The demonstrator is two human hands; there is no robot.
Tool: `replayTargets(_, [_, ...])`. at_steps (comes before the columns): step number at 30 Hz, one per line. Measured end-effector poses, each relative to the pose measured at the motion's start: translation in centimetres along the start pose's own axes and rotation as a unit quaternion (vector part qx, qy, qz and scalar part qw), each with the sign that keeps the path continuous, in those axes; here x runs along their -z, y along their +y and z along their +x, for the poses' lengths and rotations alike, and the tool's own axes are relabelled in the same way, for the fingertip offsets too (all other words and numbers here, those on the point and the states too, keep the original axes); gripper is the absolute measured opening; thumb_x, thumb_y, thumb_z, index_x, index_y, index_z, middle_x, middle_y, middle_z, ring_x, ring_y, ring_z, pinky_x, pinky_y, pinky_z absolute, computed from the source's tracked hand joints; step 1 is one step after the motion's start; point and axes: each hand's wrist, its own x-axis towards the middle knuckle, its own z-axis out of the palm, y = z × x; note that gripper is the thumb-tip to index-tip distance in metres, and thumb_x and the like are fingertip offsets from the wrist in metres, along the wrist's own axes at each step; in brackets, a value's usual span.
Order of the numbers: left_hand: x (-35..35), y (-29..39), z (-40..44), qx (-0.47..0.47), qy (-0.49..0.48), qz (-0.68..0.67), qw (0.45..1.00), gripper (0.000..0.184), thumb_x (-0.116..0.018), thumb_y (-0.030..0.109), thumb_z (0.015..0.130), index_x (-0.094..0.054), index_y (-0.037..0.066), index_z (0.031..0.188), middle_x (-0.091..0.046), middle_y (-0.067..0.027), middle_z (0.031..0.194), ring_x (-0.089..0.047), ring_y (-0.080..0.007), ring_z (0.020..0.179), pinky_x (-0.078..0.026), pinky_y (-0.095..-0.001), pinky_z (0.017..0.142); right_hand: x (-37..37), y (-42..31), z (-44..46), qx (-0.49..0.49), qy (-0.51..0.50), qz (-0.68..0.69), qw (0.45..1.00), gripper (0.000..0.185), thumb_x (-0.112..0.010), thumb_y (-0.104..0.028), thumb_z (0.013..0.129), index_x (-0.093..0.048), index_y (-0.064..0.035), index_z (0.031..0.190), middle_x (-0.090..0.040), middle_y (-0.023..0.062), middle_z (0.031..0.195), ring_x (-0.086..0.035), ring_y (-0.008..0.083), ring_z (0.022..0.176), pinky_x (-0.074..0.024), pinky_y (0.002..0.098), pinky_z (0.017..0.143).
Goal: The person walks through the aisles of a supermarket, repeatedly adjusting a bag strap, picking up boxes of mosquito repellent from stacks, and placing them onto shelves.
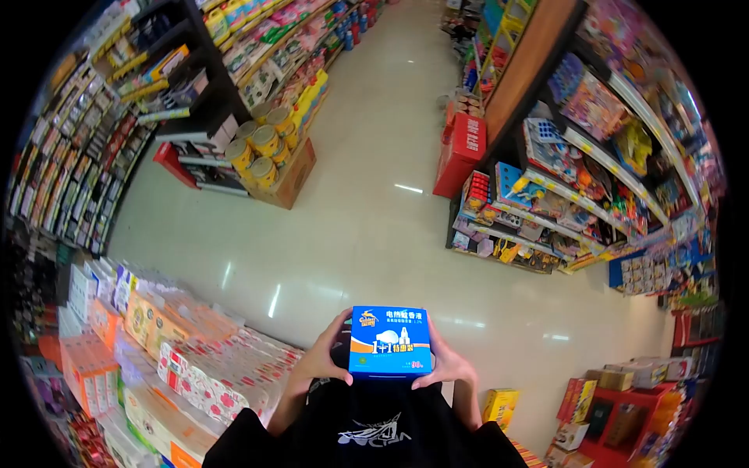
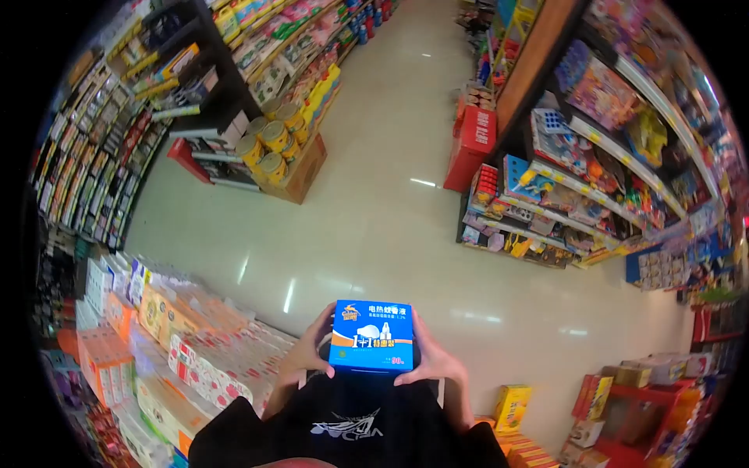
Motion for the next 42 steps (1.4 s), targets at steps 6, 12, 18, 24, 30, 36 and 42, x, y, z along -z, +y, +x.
replayTargets(6, [6.4, 0.2, 2.0, -0.007, -0.013, 0.027, 1.0, 0.144, -0.097, 0.037, 0.04, -0.013, 0.002, 0.151, -0.037, -0.0176, 0.144, -0.038, -0.0281, 0.134, -0.027, -0.0408, 0.112, 0.4, -0.4, 7.0, -0.022, -0.034, 0.004, 0.999, 0.152, -0.094, -0.042, 0.05, 0.012, 0.0054, 0.147, -0.002, 0.0253, 0.156, -0.001, 0.0336, 0.146, -0.0072, 0.0427, 0.118])
replayTargets(12, [10.1, 0.3, 5.4, -0.009, -0.029, 0.038, 0.999, 0.137, -0.095, 0.041, 0.044, -0.017, 0.0, 0.149, -0.036, -0.0188, 0.144, -0.04, -0.0281, 0.131, -0.031, -0.0393, 0.109, 1.4, 0.0, 10.8, -0.054, -0.046, 0.039, 0.997, 0.156, -0.095, -0.044, 0.048, 0.017, 0.0048, 0.146, -0.006, 0.0241, 0.155, -0.004, 0.0312, 0.145, -0.0085, 0.0429, 0.117])
replayTargets(18, [13.1, 0.5, 12.0, -0.016, -0.056, 0.067, 0.996, 0.132, -0.093, 0.042, 0.048, -0.019, 0.0, 0.149, -0.035, -0.0197, 0.145, -0.038, -0.0297, 0.133, -0.031, -0.0388, 0.109, 5.3, 1.5, 14.9, -0.046, -0.035, 0.051, 0.997, 0.157, -0.096, -0.041, 0.049, 0.02, 0.0033, 0.146, -0.01, 0.0226, 0.154, -0.008, 0.0293, 0.144, -0.0097, 0.0422, 0.117])
replayTargets(24, [15.4, 2.7, 22.4, -0.001, -0.064, 0.105, 0.992, 0.136, -0.092, 0.046, 0.048, -0.016, 0.0, 0.15, -0.036, -0.0193, 0.145, -0.044, -0.0275, 0.128, -0.031, -0.0395, 0.108, 12.9, 4.0, 21.3, -0.046, -0.03, 0.095, 0.994, 0.156, -0.096, -0.037, 0.05, 0.02, 0.0024, 0.146, -0.01, 0.0222, 0.155, -0.009, 0.0277, 0.144, -0.011, 0.0403, 0.117])
replayTargets(30, [17.8, 6.1, 32.9, 0.001, -0.031, 0.077, 0.997, 0.141, -0.093, 0.049, 0.045, -0.014, 0.0, 0.151, -0.036, -0.0198, 0.146, -0.04, -0.0298, 0.132, -0.029, -0.041, 0.11, 21.9, 2.7, 29.5, -0.024, -0.012, 0.099, 0.995, 0.152, -0.096, -0.038, 0.05, 0.013, 0.0025, 0.148, -0.007, 0.0221, 0.155, -0.008, 0.0295, 0.145, -0.0121, 0.0392, 0.117])
replayTargets(36, [20.1, 7.4, 39.7, 0.036, -0.007, 0.046, 0.998, 0.141, -0.094, 0.047, 0.045, -0.012, 0.001, 0.151, -0.036, -0.0191, 0.145, -0.037, -0.029, 0.134, -0.026, -0.0407, 0.111, 28.3, 3.3, 35.9, -0.035, -0.017, 0.126, 0.991, 0.15, -0.096, -0.029, 0.05, 0.012, 0.0008, 0.149, -0.005, 0.0222, 0.156, -0.008, 0.0279, 0.145, -0.011, 0.0379, 0.117])
replayTargets(42, [23.3, 6.9, 45.9, -0.028, 0.001, 0.032, 0.999, 0.136, -0.093, 0.046, 0.05, -0.013, -0.002, 0.15, -0.035, -0.0209, 0.144, -0.042, -0.0294, 0.13, -0.031, -0.0415, 0.109, 32.2, 2.9, 41.3, -0.043, 0.007, 0.183, 0.982, 0.147, -0.095, -0.022, 0.051, 0.011, -0.001, 0.15, -0.009, 0.0218, 0.156, -0.012, 0.027, 0.145, -0.0134, 0.038, 0.116])
